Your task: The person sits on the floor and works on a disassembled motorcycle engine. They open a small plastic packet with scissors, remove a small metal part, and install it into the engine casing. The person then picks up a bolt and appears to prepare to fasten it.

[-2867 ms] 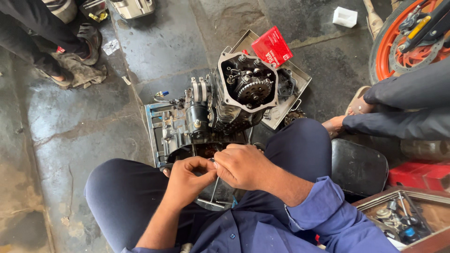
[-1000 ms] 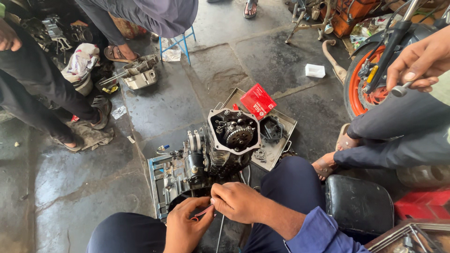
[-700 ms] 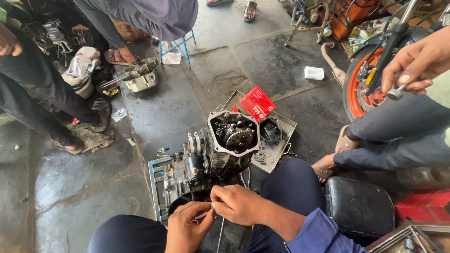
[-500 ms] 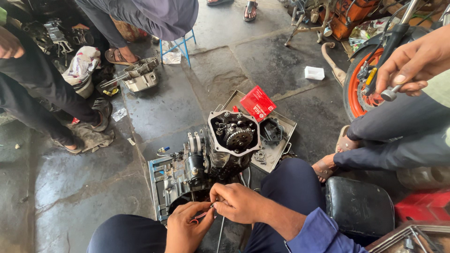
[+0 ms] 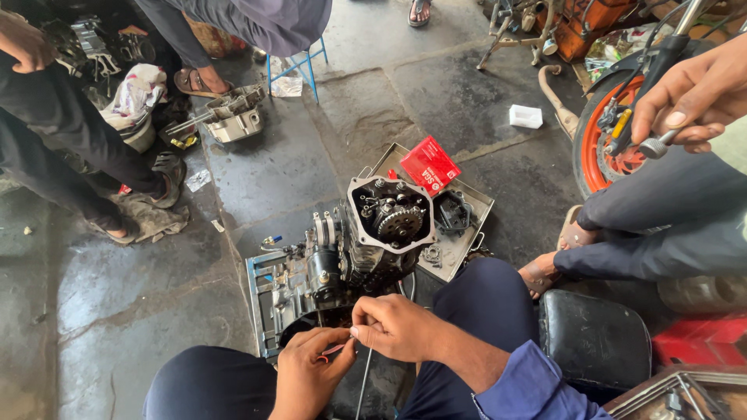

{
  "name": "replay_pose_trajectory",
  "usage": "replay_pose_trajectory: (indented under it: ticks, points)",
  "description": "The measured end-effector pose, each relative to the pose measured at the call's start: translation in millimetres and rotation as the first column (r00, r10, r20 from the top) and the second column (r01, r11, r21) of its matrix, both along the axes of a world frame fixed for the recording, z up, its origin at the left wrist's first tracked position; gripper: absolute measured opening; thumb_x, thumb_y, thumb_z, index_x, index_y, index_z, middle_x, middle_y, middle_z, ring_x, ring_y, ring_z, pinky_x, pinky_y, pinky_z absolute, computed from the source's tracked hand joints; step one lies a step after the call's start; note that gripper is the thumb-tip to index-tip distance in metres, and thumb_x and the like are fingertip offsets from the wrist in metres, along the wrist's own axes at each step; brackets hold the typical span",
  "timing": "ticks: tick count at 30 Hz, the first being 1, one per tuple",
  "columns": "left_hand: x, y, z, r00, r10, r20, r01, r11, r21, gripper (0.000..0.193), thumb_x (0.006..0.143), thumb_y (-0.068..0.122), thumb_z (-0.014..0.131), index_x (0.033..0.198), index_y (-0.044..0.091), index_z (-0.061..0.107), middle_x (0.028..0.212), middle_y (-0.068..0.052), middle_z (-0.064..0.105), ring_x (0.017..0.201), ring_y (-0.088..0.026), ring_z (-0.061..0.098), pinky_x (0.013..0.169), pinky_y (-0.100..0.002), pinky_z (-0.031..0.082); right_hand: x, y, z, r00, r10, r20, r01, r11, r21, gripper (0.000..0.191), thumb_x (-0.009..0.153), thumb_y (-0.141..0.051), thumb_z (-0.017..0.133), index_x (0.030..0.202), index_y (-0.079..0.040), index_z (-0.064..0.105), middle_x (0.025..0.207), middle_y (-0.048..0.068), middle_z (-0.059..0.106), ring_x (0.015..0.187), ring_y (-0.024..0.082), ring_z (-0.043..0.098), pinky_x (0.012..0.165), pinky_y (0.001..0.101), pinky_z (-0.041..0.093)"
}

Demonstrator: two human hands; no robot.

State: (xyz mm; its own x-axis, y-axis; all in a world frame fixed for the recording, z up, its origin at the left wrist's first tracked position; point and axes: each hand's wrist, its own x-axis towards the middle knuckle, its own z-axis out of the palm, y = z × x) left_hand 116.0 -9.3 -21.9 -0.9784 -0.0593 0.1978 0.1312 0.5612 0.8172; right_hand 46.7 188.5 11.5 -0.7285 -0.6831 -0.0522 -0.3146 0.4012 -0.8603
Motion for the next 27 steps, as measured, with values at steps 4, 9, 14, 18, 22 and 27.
replay_pose_trajectory:
  ticks: [4, 9, 14, 18, 22, 27]
  points:
    - [-0.6, -1.3, 3.7, 1.0, -0.026, -0.007, 0.026, 0.999, -0.037, 0.014, 0.071, 0.018, 0.085, 0.083, 0.012, 0.081, 0.078, -0.003, 0.078, 0.072, -0.023, 0.073, 0.067, -0.034, 0.056, -0.5, -1.8, -4.0, 0.988, 0.057, -0.146, -0.073, 0.992, -0.102, 0.018, 0.104, -0.019, 0.064, 0.095, -0.003, 0.062, 0.076, 0.005, 0.062, 0.068, 0.015, 0.059, 0.061, 0.0329, 0.047]
    - [-0.2, -1.2, 5.7, 1.0, -0.02, -0.002, 0.02, 0.999, -0.028, 0.016, 0.071, 0.019, 0.085, 0.084, 0.012, 0.081, 0.079, -0.003, 0.079, 0.073, -0.023, 0.074, 0.067, -0.034, 0.056, -3.3, 0.8, -3.3, 0.997, 0.037, 0.068, -0.036, 0.999, -0.021, 0.018, 0.092, -0.02, 0.066, 0.094, -0.002, 0.064, 0.062, 0.005, 0.054, 0.054, 0.015, 0.05, 0.052, 0.0337, 0.043]
    - [0.9, -1.3, 5.5, 1.0, -0.017, 0.007, 0.017, 0.999, -0.043, 0.015, 0.071, 0.019, 0.084, 0.084, 0.013, 0.081, 0.081, -0.003, 0.079, 0.074, -0.023, 0.073, 0.068, -0.034, 0.057, -2.6, 0.9, -2.2, 0.997, 0.031, 0.072, -0.031, 1.0, -0.004, 0.02, 0.096, -0.023, 0.067, 0.093, -0.003, 0.065, 0.064, 0.003, 0.054, 0.056, 0.012, 0.051, 0.053, 0.032, 0.044]
    - [0.7, -1.6, 4.1, 0.999, -0.021, 0.042, 0.023, 0.998, -0.05, 0.016, 0.071, 0.019, 0.084, 0.085, 0.012, 0.081, 0.081, -0.003, 0.079, 0.074, -0.022, 0.073, 0.067, -0.034, 0.057, -3.6, -0.2, -3.3, 0.997, 0.075, 0.008, -0.074, 0.995, -0.074, 0.021, 0.099, -0.023, 0.065, 0.094, -0.003, 0.064, 0.069, 0.0, 0.058, 0.059, 0.01, 0.055, 0.055, 0.0305, 0.045]
    - [0.7, -2.0, 3.1, 0.998, -0.039, 0.042, 0.039, 0.999, -0.015, 0.016, 0.072, 0.019, 0.084, 0.086, 0.011, 0.081, 0.081, -0.003, 0.079, 0.074, -0.021, 0.074, 0.067, -0.033, 0.058, -5.1, 1.3, -3.3, 0.994, 0.042, 0.101, -0.041, 0.999, -0.019, 0.017, 0.091, -0.019, 0.067, 0.091, -0.002, 0.066, 0.06, 0.006, 0.054, 0.053, 0.015, 0.05, 0.05, 0.0333, 0.043]
    - [0.8, -2.1, 3.6, 0.999, -0.033, -0.004, 0.033, 0.998, -0.046, 0.016, 0.071, 0.018, 0.084, 0.085, 0.011, 0.08, 0.081, -0.003, 0.078, 0.074, -0.022, 0.073, 0.067, -0.033, 0.057, -4.4, 0.2, -6.8, 0.998, 0.019, 0.063, -0.017, 0.999, -0.04, 0.021, 0.097, -0.022, 0.067, 0.09, -0.002, 0.066, 0.061, 0.001, 0.053, 0.053, 0.01, 0.049, 0.051, 0.0304, 0.041]
